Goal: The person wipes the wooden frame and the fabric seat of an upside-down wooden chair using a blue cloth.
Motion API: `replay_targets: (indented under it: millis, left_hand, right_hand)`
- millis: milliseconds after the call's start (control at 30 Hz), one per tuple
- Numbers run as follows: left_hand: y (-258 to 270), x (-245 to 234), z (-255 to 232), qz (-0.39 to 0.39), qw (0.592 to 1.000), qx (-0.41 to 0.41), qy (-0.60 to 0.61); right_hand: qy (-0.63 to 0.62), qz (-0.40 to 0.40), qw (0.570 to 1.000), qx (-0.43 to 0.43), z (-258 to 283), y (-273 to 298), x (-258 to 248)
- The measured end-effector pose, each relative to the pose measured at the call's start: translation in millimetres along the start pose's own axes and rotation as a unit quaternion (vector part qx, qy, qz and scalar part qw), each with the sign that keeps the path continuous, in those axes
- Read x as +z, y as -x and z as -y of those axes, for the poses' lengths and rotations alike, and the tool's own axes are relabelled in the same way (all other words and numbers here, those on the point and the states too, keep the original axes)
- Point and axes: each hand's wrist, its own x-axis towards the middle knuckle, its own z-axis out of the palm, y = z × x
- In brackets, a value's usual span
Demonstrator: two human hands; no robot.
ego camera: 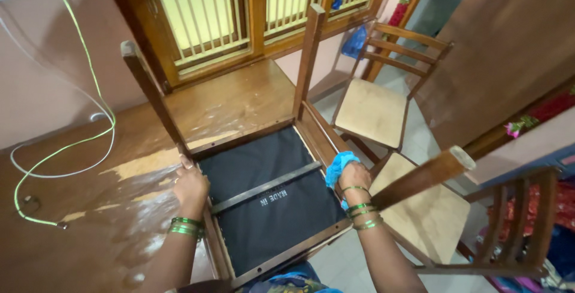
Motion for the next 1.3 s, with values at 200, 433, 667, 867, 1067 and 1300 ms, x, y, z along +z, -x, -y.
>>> replay_targets:
  millis: [200, 433, 667, 867, 1067, 1300]
  left_hand:
    - [1, 2, 0, 0.009, 0.999, -0.016, -0.029]
    - [5, -2, -1, -0.013, 0.999, -0.019, -0.027]
    - [-2, 10, 3, -0.021, 0.998, -0.021, -0.053]
    - [-8, 20, 6, -0.041, 0.995, -0.014, -0.09]
    - [-9, 21, 8, -0.048, 0.995, -0.002, -0.087]
    - [-7, 17, 6, -0.053, 0.997, 0.01, -0.063]
  right_hand:
    - [-0.025, 0.056, 0.996, 0.062, 29, -69, 39]
    - [0.017, -0.012, 0.998, -0.067, 46, -164, 116]
    - [0.07, -0.045, 0.985, -0.152, 101, -218, 146]
    - [0.092, 0.004, 0.983, -0.161, 127, -256, 150]
    - [0.05, 0.061, 0.984, -0.16, 126, -225, 112]
    - [-0.007, 0.057, 0.992, -0.108, 76, -126, 57]
